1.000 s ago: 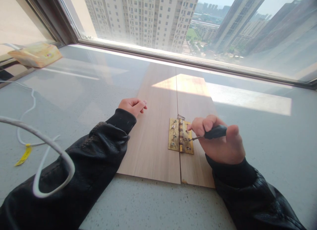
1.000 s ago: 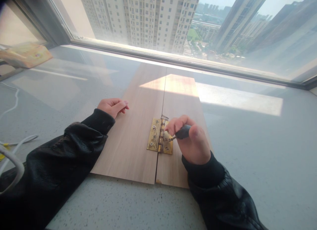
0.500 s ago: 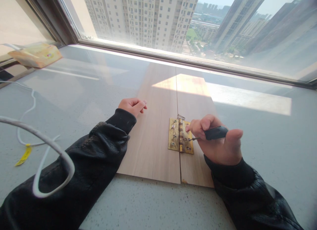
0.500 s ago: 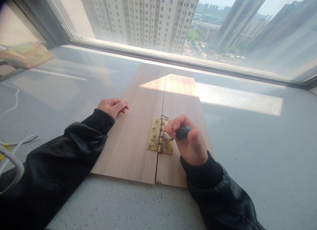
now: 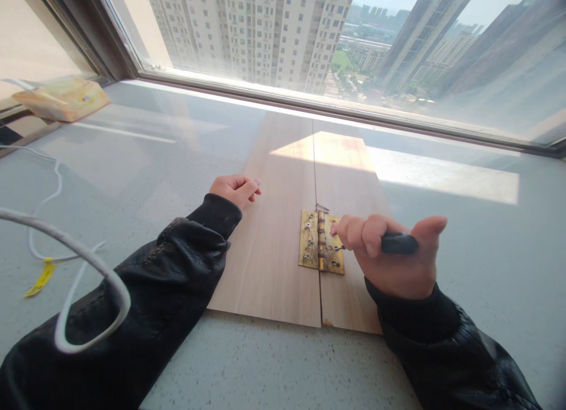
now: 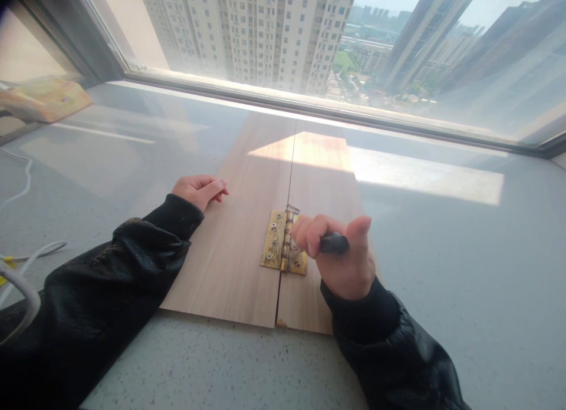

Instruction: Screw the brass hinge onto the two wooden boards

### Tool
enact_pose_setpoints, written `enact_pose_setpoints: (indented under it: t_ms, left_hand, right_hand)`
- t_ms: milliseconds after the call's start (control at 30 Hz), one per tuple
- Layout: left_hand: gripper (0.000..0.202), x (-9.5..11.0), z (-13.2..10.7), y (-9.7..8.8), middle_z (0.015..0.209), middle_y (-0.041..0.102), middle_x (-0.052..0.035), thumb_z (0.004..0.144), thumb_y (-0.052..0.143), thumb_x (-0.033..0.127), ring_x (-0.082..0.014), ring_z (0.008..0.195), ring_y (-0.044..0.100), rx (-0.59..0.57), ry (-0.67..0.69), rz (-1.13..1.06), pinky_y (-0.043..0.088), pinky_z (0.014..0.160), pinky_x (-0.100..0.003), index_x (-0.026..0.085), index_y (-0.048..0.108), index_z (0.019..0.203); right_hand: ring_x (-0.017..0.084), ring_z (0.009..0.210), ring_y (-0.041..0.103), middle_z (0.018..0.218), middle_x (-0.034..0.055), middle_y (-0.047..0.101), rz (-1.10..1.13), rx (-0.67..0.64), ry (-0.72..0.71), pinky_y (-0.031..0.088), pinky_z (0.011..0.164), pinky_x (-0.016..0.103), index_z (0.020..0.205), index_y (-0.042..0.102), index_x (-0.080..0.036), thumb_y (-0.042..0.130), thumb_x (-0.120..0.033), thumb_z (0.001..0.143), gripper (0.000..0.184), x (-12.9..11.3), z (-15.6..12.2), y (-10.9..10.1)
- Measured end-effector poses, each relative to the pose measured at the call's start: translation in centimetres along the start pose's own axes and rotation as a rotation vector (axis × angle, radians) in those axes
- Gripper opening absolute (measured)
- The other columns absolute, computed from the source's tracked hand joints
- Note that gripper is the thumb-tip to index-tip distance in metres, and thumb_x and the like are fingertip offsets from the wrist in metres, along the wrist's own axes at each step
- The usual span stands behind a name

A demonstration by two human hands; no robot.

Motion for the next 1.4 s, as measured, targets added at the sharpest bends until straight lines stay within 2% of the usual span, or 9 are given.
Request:
enact_pose_setpoints:
  t_ms: [133, 200, 267, 367, 467, 600, 900, 1133, 1400]
  left_hand:
    - [0.031, 0.0, 0.0, 0.0, 0.051, 0.057, 0.0005, 0.074, 0.06, 0.042, -0.0098, 0.048, 0.043, 0.001, 0.0, -0.005, 0.028, 0.048, -0.024, 0.015, 0.067, 0.061]
    - [0.031, 0.0, 0.0, 0.0, 0.051, 0.057, 0.0005, 0.074, 0.06, 0.042, -0.0099, 0.048, 0.044, 0.004, 0.001, 0.002, 0.028, 0.049, -0.024, 0.015, 0.067, 0.06]
    - [0.031, 0.1, 0.0, 0.0, 0.051, 0.057, 0.0003, 0.073, 0.06, 0.043, -0.0102, 0.049, 0.044, 0.004, 0.003, 0.007, 0.029, 0.049, -0.024, 0.015, 0.067, 0.06]
    - [0.03, 0.1, 0.0, 0.0, 0.051, 0.058, 0.0003, 0.073, 0.06, 0.042, -0.0102, 0.049, 0.045, 0.004, -0.002, 0.008, 0.03, 0.051, -0.024, 0.015, 0.067, 0.06]
    - [0.031, 0.1, 0.0, 0.0, 0.051, 0.057, 0.0005, 0.074, 0.06, 0.042, -0.0097, 0.048, 0.044, 0.001, -0.002, 0.002, 0.029, 0.05, -0.024, 0.015, 0.067, 0.06]
    - [0.031, 0.0, 0.0, 0.0, 0.051, 0.057, 0.0004, 0.074, 0.06, 0.042, -0.0096, 0.047, 0.043, 0.005, -0.006, -0.003, 0.028, 0.049, -0.024, 0.015, 0.067, 0.06]
    - [0.031, -0.1, 0.1, 0.0, 0.051, 0.057, 0.0009, 0.074, 0.061, 0.042, -0.0093, 0.047, 0.042, 0.001, 0.002, -0.02, 0.029, 0.05, -0.024, 0.015, 0.067, 0.06]
    - [0.031, 0.0, 0.0, 0.0, 0.05, 0.056, 0.0015, 0.074, 0.06, 0.042, -0.0088, 0.046, 0.04, -0.009, -0.004, -0.031, 0.031, 0.049, -0.023, 0.015, 0.066, 0.06]
    - [0.032, -0.1, 0.0, 0.0, 0.049, 0.056, 0.0017, 0.074, 0.059, 0.043, -0.0093, 0.047, 0.043, -0.02, 0.002, -0.054, 0.033, 0.051, -0.023, 0.015, 0.066, 0.06]
  right_hand:
    - [0.016, 0.053, 0.034, 0.051, -0.0027, 0.029, -0.037, 0.063, -0.02, 0.036, 0.064, 0.039, 0.057, 0.048, -0.025, 0.034, -0.083, 0.071, 0.062, -1.9, -0.1, 0.0]
    - [0.014, 0.05, 0.03, 0.049, -0.0045, 0.03, -0.21, 0.206, -0.044, 0.035, 0.059, 0.036, 0.061, 0.051, -0.026, 0.056, -0.072, 0.069, 0.047, -2.7, -0.4, -1.1]
    - [0.012, 0.048, 0.032, 0.048, -0.0045, 0.038, -0.583, 0.295, 0.004, 0.032, 0.053, 0.032, 0.06, 0.054, -0.025, 0.068, -0.054, 0.072, 0.034, -3.0, -0.8, -2.3]
    - [0.011, 0.048, 0.038, 0.049, -0.0014, 0.047, -1.111, 0.099, 0.172, 0.031, 0.049, 0.03, 0.056, 0.056, -0.022, 0.065, -0.052, 0.075, 0.037, -1.9, -0.8, -3.0]
    - [0.012, 0.046, 0.036, 0.047, -0.0012, 0.045, -1.371, -0.155, 0.295, 0.031, 0.049, 0.03, 0.055, 0.056, -0.021, 0.055, -0.062, 0.077, 0.046, -0.3, -0.9, -3.1]
    - [0.013, 0.048, 0.036, 0.048, -0.0002, 0.046, -1.598, -0.225, 0.349, 0.026, 0.049, 0.029, 0.056, 0.051, -0.022, 0.047, -0.057, 0.082, 0.043, 0.6, -1.1, -3.1]
    - [0.019, 0.057, 0.055, 0.069, 0.0039, 0.065, -1.685, -0.399, 0.24, 0.028, 0.05, 0.028, 0.074, 0.055, -0.022, 0.051, -0.028, 0.078, 0.009, 0.1, -1.2, -2.0]
    - [0.022, 0.067, 0.065, 0.078, 0.0054, 0.072, -1.51, -0.436, 0.133, 0.041, 0.056, 0.03, 0.084, 0.063, -0.022, 0.051, -0.02, 0.077, 0.014, -0.1, -0.6, -2.4]
    - [0.015, 0.057, 0.061, 0.069, 0.0021, 0.069, -1.29, -0.42, 0.089, 0.044, 0.055, 0.027, 0.082, 0.062, -0.021, 0.055, -0.02, 0.075, 0.01, -0.1, -0.3, -2.7]
Point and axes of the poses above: each hand's wrist, its own z-axis towards the middle knuckle, its own y-axis out of the palm, x = y × z, the point moved 5 cm from there along z, towards the middle knuckle
